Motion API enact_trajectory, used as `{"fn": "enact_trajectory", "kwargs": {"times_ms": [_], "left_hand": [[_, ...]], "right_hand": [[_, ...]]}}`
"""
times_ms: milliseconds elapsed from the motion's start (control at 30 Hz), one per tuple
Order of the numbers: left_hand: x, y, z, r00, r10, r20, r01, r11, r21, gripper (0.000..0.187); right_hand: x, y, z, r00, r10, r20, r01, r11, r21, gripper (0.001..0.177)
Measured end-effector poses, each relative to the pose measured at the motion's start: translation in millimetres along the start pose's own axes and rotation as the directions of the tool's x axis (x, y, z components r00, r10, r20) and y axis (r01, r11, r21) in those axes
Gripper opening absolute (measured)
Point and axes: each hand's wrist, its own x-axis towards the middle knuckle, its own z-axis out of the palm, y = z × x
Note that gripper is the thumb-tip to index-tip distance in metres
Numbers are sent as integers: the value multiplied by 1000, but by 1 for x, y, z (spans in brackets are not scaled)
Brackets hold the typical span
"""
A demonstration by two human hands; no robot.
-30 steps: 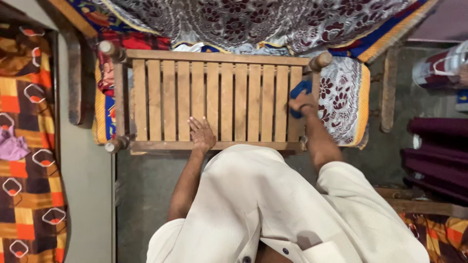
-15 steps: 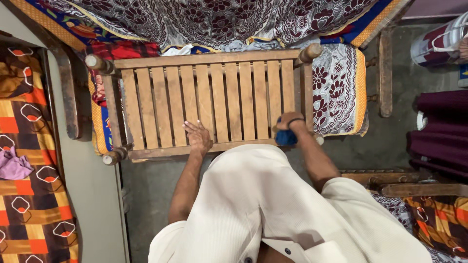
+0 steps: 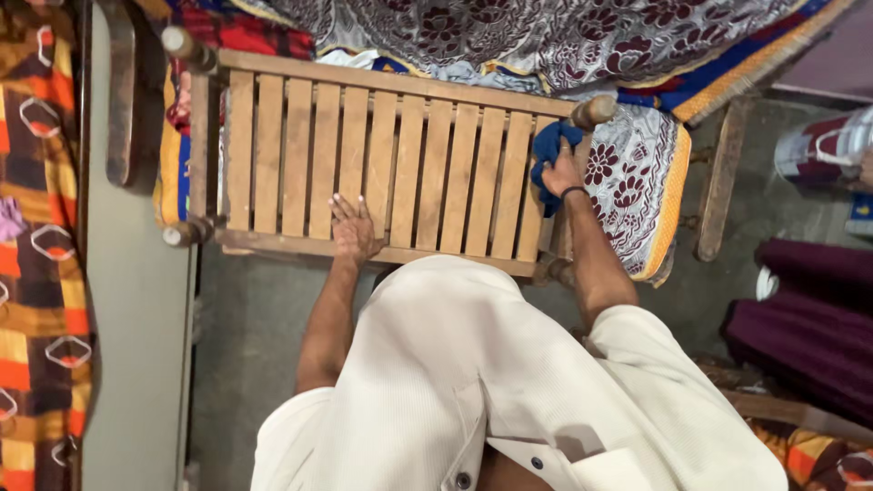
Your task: The person wipes a wooden slatted chair with a blue cloth. They clean the top slats, then flip the chair to clean the underside and legs, and finally wipe the side rails and legs.
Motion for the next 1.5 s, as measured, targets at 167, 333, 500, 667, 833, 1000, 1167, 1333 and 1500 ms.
{"fn": "enact_trajectory", "kwargs": {"times_ms": [167,333,500,667,833,1000,1167,1333,1500], "left_hand": [[-9,5,-7,996,-68,62,69,997,-19,128],[-8,9,-10,989,-106,105,108,994,-16,131],[-5,14,-11,989,-113,96,112,994,9,133],[-4,13,-15,994,-65,91,58,996,74,132],[-6,16,-16,995,-57,80,46,990,134,129],[-11,10,-5,1000,-18,8,17,997,82,128],[-12,-2,27,1000,-6,-31,2,994,-108,119],[-13,-7,64,996,23,-84,-38,983,-181,104],[-7,-9,79,996,17,-89,-33,983,-180,102]], "right_hand": [[29,-3,-3,982,119,148,-143,976,162,84],[23,4,5,984,136,111,-163,942,293,79],[-3,18,17,960,208,190,-250,940,233,90],[-54,35,27,925,240,294,-270,960,66,101],[-95,35,35,900,257,352,-239,966,-95,108],[-145,21,42,870,309,384,-219,940,-259,108],[-183,-7,52,954,102,281,1,939,-344,98],[-215,-72,63,930,-107,352,241,900,-362,45],[-228,-134,68,889,-329,317,339,941,25,60]]}}
